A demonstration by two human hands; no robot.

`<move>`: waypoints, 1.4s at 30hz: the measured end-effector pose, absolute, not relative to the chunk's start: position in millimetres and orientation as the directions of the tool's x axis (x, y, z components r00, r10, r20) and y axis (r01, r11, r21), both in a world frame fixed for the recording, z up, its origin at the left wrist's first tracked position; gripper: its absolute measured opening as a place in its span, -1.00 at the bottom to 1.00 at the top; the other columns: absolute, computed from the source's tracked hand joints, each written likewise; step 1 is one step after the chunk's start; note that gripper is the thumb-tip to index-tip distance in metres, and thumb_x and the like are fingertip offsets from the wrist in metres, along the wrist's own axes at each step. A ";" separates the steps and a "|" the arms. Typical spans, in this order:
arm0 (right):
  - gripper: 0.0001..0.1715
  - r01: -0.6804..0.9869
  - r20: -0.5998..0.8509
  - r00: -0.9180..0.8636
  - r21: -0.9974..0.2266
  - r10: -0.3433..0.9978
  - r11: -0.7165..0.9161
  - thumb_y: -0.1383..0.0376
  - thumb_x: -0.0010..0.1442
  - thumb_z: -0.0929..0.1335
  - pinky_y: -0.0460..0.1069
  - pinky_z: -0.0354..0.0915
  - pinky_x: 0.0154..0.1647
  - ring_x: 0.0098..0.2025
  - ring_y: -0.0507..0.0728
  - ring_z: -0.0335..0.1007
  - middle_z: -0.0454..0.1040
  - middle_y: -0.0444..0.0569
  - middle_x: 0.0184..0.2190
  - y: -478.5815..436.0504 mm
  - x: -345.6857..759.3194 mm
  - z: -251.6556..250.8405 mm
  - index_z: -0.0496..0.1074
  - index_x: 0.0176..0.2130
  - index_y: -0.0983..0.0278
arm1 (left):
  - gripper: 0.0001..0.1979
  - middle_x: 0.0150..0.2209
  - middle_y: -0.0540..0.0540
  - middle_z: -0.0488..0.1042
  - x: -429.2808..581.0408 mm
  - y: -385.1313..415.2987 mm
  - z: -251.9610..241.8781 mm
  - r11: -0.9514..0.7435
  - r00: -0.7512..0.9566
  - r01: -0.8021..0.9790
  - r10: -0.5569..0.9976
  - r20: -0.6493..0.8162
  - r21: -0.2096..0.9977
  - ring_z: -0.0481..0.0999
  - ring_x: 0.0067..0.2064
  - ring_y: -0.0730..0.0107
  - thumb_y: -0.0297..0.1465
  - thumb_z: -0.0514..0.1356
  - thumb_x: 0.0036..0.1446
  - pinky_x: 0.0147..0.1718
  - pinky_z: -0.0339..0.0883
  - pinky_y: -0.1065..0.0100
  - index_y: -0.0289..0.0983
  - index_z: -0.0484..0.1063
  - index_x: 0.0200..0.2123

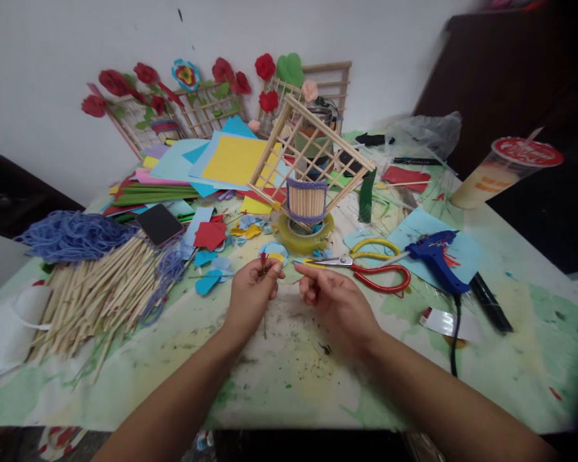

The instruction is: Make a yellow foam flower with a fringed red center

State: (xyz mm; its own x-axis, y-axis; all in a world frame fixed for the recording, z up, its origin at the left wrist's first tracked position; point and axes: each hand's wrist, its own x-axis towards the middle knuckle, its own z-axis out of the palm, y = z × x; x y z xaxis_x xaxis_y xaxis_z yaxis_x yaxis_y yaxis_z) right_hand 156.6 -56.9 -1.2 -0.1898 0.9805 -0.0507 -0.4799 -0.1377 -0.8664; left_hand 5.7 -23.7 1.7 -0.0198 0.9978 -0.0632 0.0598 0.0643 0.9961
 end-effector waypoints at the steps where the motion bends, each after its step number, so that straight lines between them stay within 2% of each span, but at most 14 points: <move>1: -0.60 -0.585 -0.104 -0.240 -0.778 0.965 -0.229 0.05 0.18 0.28 -0.05 0.19 -0.34 -0.44 -0.01 0.18 0.34 -0.10 -0.42 -55.5 156.6 -0.7 0.50 -0.15 0.25 | -0.80 -0.55 0.06 0.35 6.7 -24.8 2.2 0.062 -0.009 0.009 0.998 -0.062 0.998 0.16 -0.67 0.68 -0.29 0.23 0.03 -0.70 0.01 0.55 -0.33 0.39 -0.37; 3: -0.54 -0.664 -0.140 -0.319 -0.673 0.937 -0.327 0.01 0.11 0.33 -0.07 0.19 -0.37 -0.43 -0.02 0.19 0.33 -0.10 -0.41 -53.1 155.4 -2.6 0.48 -0.14 0.28 | -0.81 -0.51 0.04 0.38 8.9 -29.2 3.8 0.069 0.044 -0.092 0.997 -0.065 0.993 0.16 -0.66 0.71 -0.31 0.25 0.02 -0.70 -0.01 0.56 -0.33 0.40 -0.38; 6: -0.44 -0.613 -0.097 -0.316 -0.738 0.944 -0.282 0.07 -0.07 0.48 -0.08 0.24 -0.29 -0.36 -0.01 0.26 0.37 -0.10 -0.34 -51.0 151.6 -10.9 0.44 -0.09 0.24 | -0.83 -0.54 0.02 0.40 10.6 -37.3 6.7 0.123 0.175 -0.153 0.980 -0.096 0.981 0.18 -0.65 0.70 -0.33 0.27 -0.01 -0.69 0.00 0.58 -0.34 0.44 -0.42; 9: -0.18 -0.547 -0.060 -0.310 -0.805 0.949 -0.229 0.14 -0.35 0.59 0.00 0.26 -0.12 -0.24 0.06 0.34 0.41 -0.10 -0.28 -50.2 148.9 -17.5 0.39 -0.06 0.19 | -0.83 -0.50 -0.06 0.48 9.4 -42.7 11.0 0.141 0.307 -0.109 0.946 -0.101 0.984 0.39 -0.53 0.54 -0.33 0.30 -0.05 -0.56 0.24 0.51 -0.33 0.51 -0.43; 11: -0.07 -0.554 -0.069 -0.351 -0.788 0.934 -0.266 0.11 -0.43 0.60 0.07 0.25 -0.03 -0.19 0.10 0.37 0.42 -0.09 -0.26 -50.6 149.1 -17.6 0.36 -0.03 0.18 | -0.86 -0.44 -0.10 0.53 8.2 -44.3 15.4 0.070 0.355 -0.052 0.934 -0.047 0.996 0.49 -0.39 0.40 -0.34 0.31 -0.06 -0.38 0.36 0.40 -0.30 0.55 -0.42; 13: -0.03 -0.573 -0.073 -0.414 -0.754 0.907 -0.322 0.05 -0.41 0.58 0.13 0.21 0.04 -0.12 0.15 0.38 0.43 -0.03 -0.20 -51.7 150.3 -15.3 0.33 0.00 0.19 | -0.87 -0.40 -0.12 0.56 7.2 -45.0 19.9 -0.022 0.380 0.018 0.925 0.014 1.000 0.52 -0.33 0.32 -0.34 0.30 -0.05 -0.29 0.38 0.34 -0.27 0.57 -0.41; 18: -0.07 -0.567 -0.084 -0.504 -0.719 0.859 -0.403 -0.01 -0.31 0.54 0.18 0.14 0.12 0.00 0.22 0.36 0.41 0.11 -0.03 -55.0 151.2 -11.5 0.32 0.02 0.22 | -0.85 -0.40 -0.13 0.58 6.0 -44.8 26.0 -0.116 0.413 0.103 0.909 0.064 0.988 0.53 -0.36 0.31 -0.33 0.26 0.00 -0.36 0.39 0.36 -0.26 0.59 -0.38; 27: -0.16 -0.527 -0.067 -0.471 -0.778 0.880 -0.342 -0.04 -0.23 0.51 0.13 0.22 0.03 -0.06 0.19 0.39 0.42 0.07 -0.06 -55.5 148.1 -14.1 0.33 0.01 0.20 | -0.89 -0.45 -0.10 0.55 4.9 -46.3 23.3 -0.095 0.412 0.014 0.908 0.081 0.995 0.49 -0.40 0.37 -0.36 0.28 -0.01 -0.36 0.37 0.36 -0.29 0.56 -0.45; 30: -0.19 -0.522 -0.031 -0.445 -0.804 0.895 -0.287 -0.19 -0.11 0.39 0.07 0.29 -0.09 -0.16 0.14 0.38 0.44 0.08 -0.14 -52.9 154.2 -7.9 0.37 -0.01 0.24 | -0.88 -0.51 -0.05 0.50 4.5 -43.7 18.1 0.002 0.299 -0.146 0.953 0.042 0.989 0.44 -0.47 0.45 -0.35 0.28 -0.02 -0.44 0.34 0.39 -0.30 0.50 -0.45; 32: -0.11 -0.534 -0.015 -0.451 -0.797 0.892 -0.283 -0.31 0.02 0.15 0.06 0.30 -0.15 -0.24 0.12 0.37 0.45 0.13 -0.17 -51.1 160.0 -0.3 0.40 -0.02 0.30 | -0.86 -0.56 0.02 0.43 3.8 -38.9 15.6 0.042 0.148 -0.217 0.989 -0.009 0.975 0.31 -0.59 0.58 -0.34 0.28 -0.02 -0.59 0.22 0.49 -0.30 0.46 -0.43; 35: 0.08 -0.546 0.013 -0.464 -0.792 0.886 -0.274 -0.29 0.09 -0.17 0.09 0.30 -0.14 -0.23 0.14 0.36 0.44 0.20 -0.10 -50.1 166.1 9.2 0.38 0.01 0.33 | -0.82 -0.61 0.09 0.32 3.0 -30.1 13.4 0.066 -0.004 -0.233 0.998 -0.068 0.970 0.10 -0.67 0.70 -0.35 0.32 -0.08 -0.71 -0.02 0.55 -0.32 0.42 -0.43; 37: 0.11 -0.509 0.023 -0.443 -0.830 0.896 -0.230 -0.25 0.09 -0.24 0.11 0.29 -0.10 -0.14 0.17 0.36 0.43 0.19 -0.06 -51.2 166.3 10.3 0.36 0.03 0.31 | -0.80 -0.61 0.11 0.28 3.1 -26.6 12.3 0.079 -0.021 -0.226 0.996 -0.085 0.971 0.08 -0.67 0.70 -0.36 0.33 -0.10 -0.71 -0.07 0.55 -0.32 0.39 -0.42; 39: -0.04 -0.415 0.051 -0.355 -0.903 0.933 -0.109 -0.23 0.16 -0.14 0.12 0.27 -0.07 -0.07 0.18 0.34 0.44 0.13 -0.07 -53.2 164.0 7.5 0.39 0.01 0.26 | -0.79 -0.59 0.11 0.28 3.8 -26.6 11.6 0.105 0.014 -0.202 0.994 -0.104 0.974 0.08 -0.66 0.70 -0.36 0.32 -0.10 -0.70 -0.07 0.54 -0.32 0.38 -0.41; 42: -0.57 -0.109 0.195 -0.157 -0.978 0.968 0.179 -0.05 0.13 0.29 0.10 0.24 -0.04 -0.11 0.15 0.35 0.47 0.00 -0.21 -56.6 159.8 2.6 0.48 -0.20 0.18 | -0.79 -0.55 0.07 0.32 6.0 -31.2 12.4 0.166 0.159 -0.179 0.978 -0.138 0.970 0.11 -0.63 0.69 -0.34 0.31 -0.08 -0.66 -0.04 0.53 -0.32 0.39 -0.40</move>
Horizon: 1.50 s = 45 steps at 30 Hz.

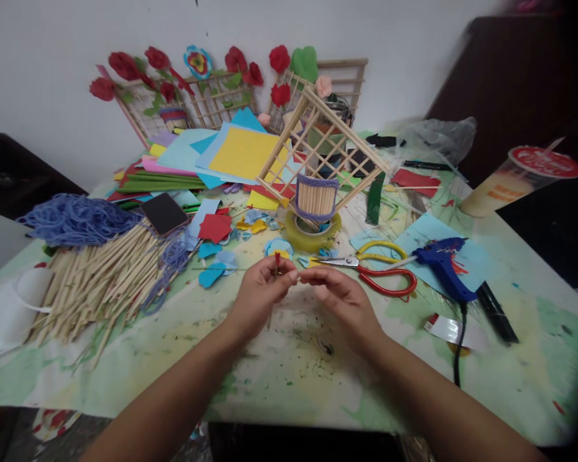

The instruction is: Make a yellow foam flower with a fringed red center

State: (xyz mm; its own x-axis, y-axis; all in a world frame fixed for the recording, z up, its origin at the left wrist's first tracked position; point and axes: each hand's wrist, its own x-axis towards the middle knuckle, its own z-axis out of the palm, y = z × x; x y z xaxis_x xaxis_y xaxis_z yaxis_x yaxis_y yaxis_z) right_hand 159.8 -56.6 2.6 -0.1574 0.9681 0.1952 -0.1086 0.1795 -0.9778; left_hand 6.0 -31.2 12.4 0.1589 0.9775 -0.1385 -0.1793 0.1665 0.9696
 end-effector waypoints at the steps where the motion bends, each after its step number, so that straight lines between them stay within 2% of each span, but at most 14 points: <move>1: -0.71 -0.002 0.250 -0.114 -0.968 0.962 0.251 0.05 0.08 0.37 0.08 0.23 -0.05 -0.16 0.14 0.36 0.47 -0.04 -0.27 -57.5 158.8 1.9 0.48 -0.30 0.18 | -0.78 -0.53 0.05 0.34 6.9 -33.1 13.2 0.183 0.210 -0.190 0.967 -0.142 0.965 0.14 -0.61 0.67 -0.32 0.31 -0.08 -0.64 0.00 0.53 -0.33 0.40 -0.39; 2: -0.80 0.078 0.286 -0.091 -0.953 0.954 0.293 0.12 0.04 0.42 0.06 0.24 -0.08 -0.20 0.12 0.36 0.46 -0.07 -0.33 -58.2 158.2 1.8 0.47 -0.38 0.20 | -0.77 -0.51 0.03 0.35 7.8 -34.9 14.0 0.194 0.250 -0.214 0.958 -0.138 0.957 0.17 -0.59 0.66 -0.31 0.30 -0.07 -0.61 0.04 0.52 -0.33 0.41 -0.37; 4: -0.80 0.146 0.320 -0.053 -0.935 0.946 0.324 0.17 0.06 0.41 0.02 0.25 -0.18 -0.29 0.09 0.35 0.43 -0.10 -0.43 -58.9 158.0 2.7 0.42 -0.49 0.22 | -0.75 -0.47 -0.01 0.39 9.4 -37.5 15.1 0.204 0.291 -0.282 0.949 -0.119 0.937 0.22 -0.55 0.63 -0.26 0.27 -0.01 -0.57 0.10 0.51 -0.33 0.43 -0.33; 7: -0.78 0.165 0.343 -0.010 -0.926 0.939 0.340 0.18 0.10 0.38 -0.02 0.23 -0.29 -0.38 0.06 0.32 0.40 -0.14 -0.50 -58.3 159.4 4.0 0.38 -0.49 0.23 | -0.76 -0.45 -0.03 0.40 10.7 -38.4 14.0 0.199 0.306 -0.328 0.947 -0.095 0.924 0.24 -0.53 0.63 -0.25 0.19 0.09 -0.55 0.11 0.51 -0.33 0.44 -0.33; 11: -0.55 0.173 0.409 0.017 -0.900 0.913 0.400 0.13 0.25 0.23 -0.01 0.19 -0.36 -0.48 0.04 0.23 0.28 -0.14 -0.62 -57.4 162.9 4.4 0.24 -0.61 0.24 | -0.75 -0.44 -0.04 0.39 11.5 -37.7 9.9 0.184 0.356 -0.222 0.929 -0.096 0.957 0.27 -0.54 0.63 -0.27 0.12 0.16 -0.59 0.08 0.52 -0.33 0.47 -0.28; 13: -0.50 0.192 0.453 0.032 -0.878 0.891 0.439 0.13 0.28 0.17 0.01 0.20 -0.35 -0.50 0.05 0.22 0.26 -0.13 -0.63 -58.2 165.2 4.9 0.19 -0.63 0.23 | -0.72 -0.45 -0.04 0.38 12.0 -37.6 9.1 0.186 0.368 -0.158 0.922 -0.117 0.970 0.29 -0.56 0.61 -0.23 0.11 0.16 -0.63 0.08 0.51 -0.32 0.47 -0.25; 14: -0.54 0.220 0.484 0.042 -0.858 0.874 0.465 0.12 0.28 0.16 0.03 0.21 -0.31 -0.45 0.07 0.26 0.31 -0.11 -0.58 -59.1 166.5 5.5 0.23 -0.58 0.23 | -0.71 -0.46 -0.03 0.37 12.2 -37.7 9.3 0.190 0.370 -0.138 0.920 -0.128 0.972 0.29 -0.58 0.61 -0.21 0.11 0.15 -0.66 0.06 0.52 -0.31 0.46 -0.24; 16: -0.63 0.314 0.561 0.035 -0.792 0.827 0.523 0.03 0.26 0.17 0.12 0.20 -0.12 -0.23 0.16 0.33 0.45 -0.01 -0.32 -61.6 169.3 6.8 0.35 -0.34 0.21 | -0.69 -0.48 -0.02 0.36 12.1 -38.3 10.4 0.210 0.376 -0.144 0.915 -0.142 0.967 0.24 -0.63 0.64 -0.19 0.10 0.15 -0.71 -0.02 0.53 -0.30 0.46 -0.23; 17: -0.59 0.370 0.599 0.006 -0.746 0.801 0.555 -0.02 0.24 0.16 0.18 0.15 -0.03 -0.10 0.22 0.30 0.44 0.04 -0.15 -63.0 170.5 7.4 0.33 -0.17 0.20 | -0.68 -0.50 -0.01 0.35 11.8 -38.8 11.2 0.224 0.386 -0.167 0.911 -0.145 0.960 0.20 -0.66 0.66 -0.18 0.09 0.16 -0.72 -0.07 0.54 -0.30 0.46 -0.22; 19: -0.35 0.473 0.644 -0.089 -0.644 0.760 0.601 -0.13 0.19 0.13 0.26 0.02 0.08 0.08 0.30 0.17 0.30 0.09 0.09 -65.6 172.1 8.2 0.17 0.11 0.17 | -0.66 -0.55 0.00 0.33 11.1 -39.9 12.5 0.253 0.418 -0.224 0.897 -0.142 0.941 0.11 -0.68 0.68 -0.17 0.07 0.16 -0.74 -0.15 0.54 -0.31 0.46 -0.23; 21: -0.19 0.529 0.653 -0.190 -0.560 0.733 0.637 -0.20 0.15 0.11 0.28 -0.05 0.11 0.13 0.33 0.11 0.21 0.10 0.17 -67.2 172.2 8.1 0.01 0.22 0.17 | -0.67 -0.59 0.00 0.32 10.7 -41.3 12.8 0.276 0.445 -0.255 0.884 -0.141 0.927 0.08 -0.68 0.68 -0.19 0.08 0.16 -0.73 -0.18 0.54 -0.34 0.46 -0.26; 25: -0.10 0.535 0.649 -0.297 -0.495 0.701 0.685 -0.22 0.13 0.10 0.25 -0.10 0.14 0.12 0.30 0.12 0.24 0.08 0.16 -67.5 169.6 7.5 -0.06 0.27 0.20 | -0.75 -0.61 0.01 0.37 12.7 -43.7 10.3 0.280 0.464 -0.237 0.874 -0.145 0.930 0.06 -0.69 0.68 -0.23 0.07 0.18 -0.73 -0.18 0.56 -0.31 0.36 -0.32; 32: -0.06 0.537 0.642 -0.287 -0.506 0.711 0.675 -0.23 0.11 0.13 0.24 -0.08 0.11 0.07 0.30 0.15 0.32 0.10 0.09 -67.3 168.5 8.9 -0.01 0.27 0.25 | -0.78 -0.62 0.03 0.43 15.8 -42.8 5.9 0.232 0.477 -0.215 0.873 -0.106 0.949 -0.01 -0.73 0.71 -0.22 0.06 0.19 -0.74 -0.20 0.58 -0.25 0.19 -0.38; 45: -0.28 0.562 0.746 -0.209 -0.438 0.632 0.702 -0.12 0.18 0.14 0.21 0.03 0.01 -0.06 0.24 0.28 0.49 0.05 -0.16 -67.9 169.3 8.3 0.21 0.10 0.31 | -0.85 -0.59 0.02 0.44 14.9 -40.0 2.7 0.185 0.401 -0.258 0.914 -0.069 0.948 0.02 -0.72 0.71 -0.30 0.09 0.19 -0.72 -0.20 0.58 -0.27 0.24 -0.32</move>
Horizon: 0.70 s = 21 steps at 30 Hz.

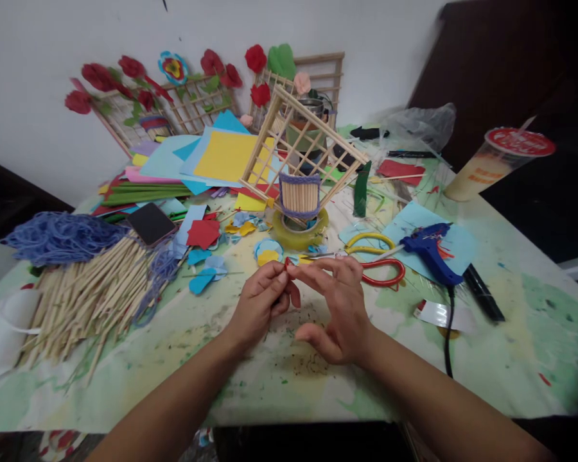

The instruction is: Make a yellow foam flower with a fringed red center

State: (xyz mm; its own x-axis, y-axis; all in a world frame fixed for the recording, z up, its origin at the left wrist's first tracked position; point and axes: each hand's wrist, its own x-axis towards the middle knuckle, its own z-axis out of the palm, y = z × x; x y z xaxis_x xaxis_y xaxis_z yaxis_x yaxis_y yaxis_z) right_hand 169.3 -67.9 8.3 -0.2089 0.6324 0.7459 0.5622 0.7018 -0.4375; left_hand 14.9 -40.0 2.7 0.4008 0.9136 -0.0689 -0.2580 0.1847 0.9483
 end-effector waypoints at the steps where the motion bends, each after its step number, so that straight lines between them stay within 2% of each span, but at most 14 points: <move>1: -0.29 0.565 0.749 -0.197 -0.440 0.632 0.698 -0.11 0.18 0.15 0.21 0.03 0.01 -0.06 0.24 0.28 0.48 0.05 -0.15 -68.5 169.4 8.5 0.22 0.10 0.31 | -0.85 -0.58 0.02 0.44 14.8 -40.0 2.4 0.176 0.393 -0.250 0.917 -0.066 0.952 0.03 -0.71 0.71 -0.30 0.09 0.20 -0.71 -0.19 0.58 -0.27 0.25 -0.33; 9: -0.31 0.578 0.736 -0.134 -0.486 0.663 0.656 -0.09 0.18 0.16 0.22 0.05 0.00 -0.03 0.26 0.23 0.40 0.07 -0.09 -69.8 170.0 10.3 0.25 0.08 0.33 | -0.75 -0.55 -0.01 0.43 12.4 -41.0 1.8 0.083 0.348 -0.170 0.937 -0.019 0.982 0.12 -0.66 0.65 -0.23 0.01 0.23 -0.68 -0.07 0.53 -0.29 0.33 -0.27; 16: -0.29 0.568 0.745 -0.176 -0.457 0.643 0.685 -0.08 0.17 0.18 0.23 0.04 0.01 0.01 0.28 0.21 0.38 0.09 -0.01 -69.8 168.7 8.4 0.15 0.14 0.31 | -0.85 -0.52 0.03 0.41 10.5 -41.9 2.0 -0.053 0.353 -0.067 0.933 0.073 0.996 0.20 -0.64 0.66 -0.31 0.10 0.19 -0.67 0.04 0.53 -0.28 0.36 -0.32; 21: -0.26 0.566 0.710 -0.214 -0.470 0.671 0.677 -0.11 0.18 0.16 0.22 0.04 0.01 0.00 0.27 0.23 0.40 0.10 -0.06 -70.3 168.9 9.8 0.19 0.12 0.36 | -0.84 -0.53 0.04 0.40 9.4 -42.9 2.4 -0.112 0.366 0.002 0.925 0.104 0.994 0.21 -0.62 0.66 -0.34 0.09 0.21 -0.64 0.09 0.54 -0.28 0.36 -0.36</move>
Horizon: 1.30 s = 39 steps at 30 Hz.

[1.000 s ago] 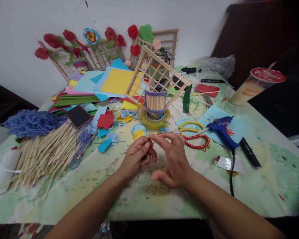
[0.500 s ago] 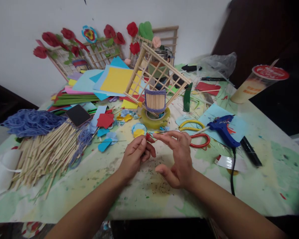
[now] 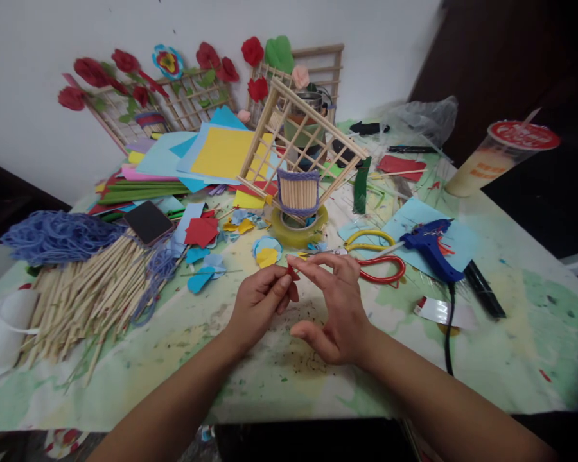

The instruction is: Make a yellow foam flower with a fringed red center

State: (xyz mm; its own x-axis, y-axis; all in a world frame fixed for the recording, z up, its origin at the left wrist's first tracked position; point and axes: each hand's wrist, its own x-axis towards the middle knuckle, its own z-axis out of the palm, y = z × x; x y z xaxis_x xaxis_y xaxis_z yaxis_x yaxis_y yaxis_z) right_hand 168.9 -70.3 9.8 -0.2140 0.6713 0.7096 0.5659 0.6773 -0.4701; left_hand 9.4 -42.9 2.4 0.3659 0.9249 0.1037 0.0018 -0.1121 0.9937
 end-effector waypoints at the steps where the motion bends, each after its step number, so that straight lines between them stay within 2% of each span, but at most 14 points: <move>1: -0.26 0.565 0.708 -0.215 -0.472 0.673 0.677 -0.10 0.18 0.16 0.22 0.04 0.01 0.00 0.26 0.23 0.41 0.10 -0.07 -70.2 169.3 10.3 0.20 0.12 0.36 | -0.84 -0.53 0.04 0.40 9.4 -42.8 2.6 -0.118 0.362 0.008 0.926 0.107 0.993 0.20 -0.62 0.67 -0.34 0.08 0.21 -0.64 0.09 0.54 -0.28 0.36 -0.37; 8: -0.39 0.575 0.741 -0.177 -0.456 0.647 0.679 -0.02 0.19 0.20 0.20 0.05 -0.02 -0.06 0.23 0.28 0.47 0.05 -0.17 -70.6 170.5 10.5 0.27 0.05 0.33 | -0.86 -0.54 0.05 0.39 9.5 -40.2 1.9 -0.126 0.277 -0.007 0.953 0.123 0.992 0.18 -0.65 0.67 -0.33 0.09 0.20 -0.67 0.07 0.55 -0.27 0.37 -0.33; 15: -0.34 0.588 0.756 -0.186 -0.427 0.628 0.687 -0.02 0.19 0.19 0.20 0.04 -0.01 -0.01 0.24 0.25 0.41 0.09 -0.02 -70.6 169.9 10.0 0.19 0.12 0.35 | -0.87 -0.55 0.05 0.39 8.0 -41.7 3.7 -0.281 0.273 0.171 0.934 0.229 0.944 0.22 -0.63 0.64 -0.36 0.11 0.18 -0.65 0.13 0.53 -0.28 0.40 -0.35; 22: -0.44 0.581 0.790 -0.208 -0.375 0.577 0.722 0.02 0.21 0.20 0.19 0.02 -0.02 -0.11 0.20 0.33 0.49 0.00 -0.20 -72.6 170.4 9.7 0.26 0.08 0.29 | -0.89 -0.57 0.07 0.40 6.9 -38.9 1.8 -0.380 0.212 0.263 0.920 0.331 0.887 0.28 -0.62 0.62 -0.38 0.10 0.18 -0.62 0.18 0.53 -0.25 0.42 -0.31; 27: -0.40 0.586 0.809 -0.192 -0.360 0.556 0.726 0.04 0.18 0.23 0.20 0.02 -0.01 -0.04 0.23 0.29 0.46 0.02 -0.07 -71.6 171.0 9.3 0.19 0.13 0.26 | -0.89 -0.55 0.04 0.45 8.2 -38.9 6.5 -0.432 0.213 0.358 0.901 0.378 0.828 0.35 -0.58 0.57 -0.40 0.11 0.17 -0.57 0.25 0.49 -0.26 0.43 -0.35; 33: -0.46 0.603 0.786 -0.217 -0.358 0.578 0.713 0.07 0.18 0.24 0.18 0.02 -0.05 -0.10 0.21 0.33 0.51 -0.01 -0.16 -70.7 170.9 10.4 0.24 0.08 0.27 | -0.91 -0.48 0.01 0.49 6.2 -37.7 3.6 -0.471 0.171 0.347 0.882 0.439 0.811 0.41 -0.53 0.54 -0.41 0.14 0.14 -0.52 0.32 0.47 -0.25 0.45 -0.32; 39: -0.50 0.607 0.811 -0.168 -0.362 0.560 0.707 0.06 0.16 0.25 0.19 0.06 -0.04 -0.05 0.23 0.29 0.47 0.02 -0.05 -71.1 170.5 10.0 0.25 0.02 0.26 | -0.90 -0.46 0.01 0.50 4.8 -36.2 1.6 -0.542 0.213 0.395 0.839 0.500 0.742 0.44 -0.47 0.50 -0.45 0.15 0.13 -0.40 0.34 0.42 -0.23 0.46 -0.30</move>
State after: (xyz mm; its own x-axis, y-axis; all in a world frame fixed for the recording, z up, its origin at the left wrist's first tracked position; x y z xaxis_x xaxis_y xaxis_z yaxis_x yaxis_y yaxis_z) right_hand 170.5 -71.1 10.0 -0.1681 0.5599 0.8113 0.6073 0.7071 -0.3622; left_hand 4.8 -36.2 1.6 0.2131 0.8392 0.5003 0.3948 -0.5424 0.7416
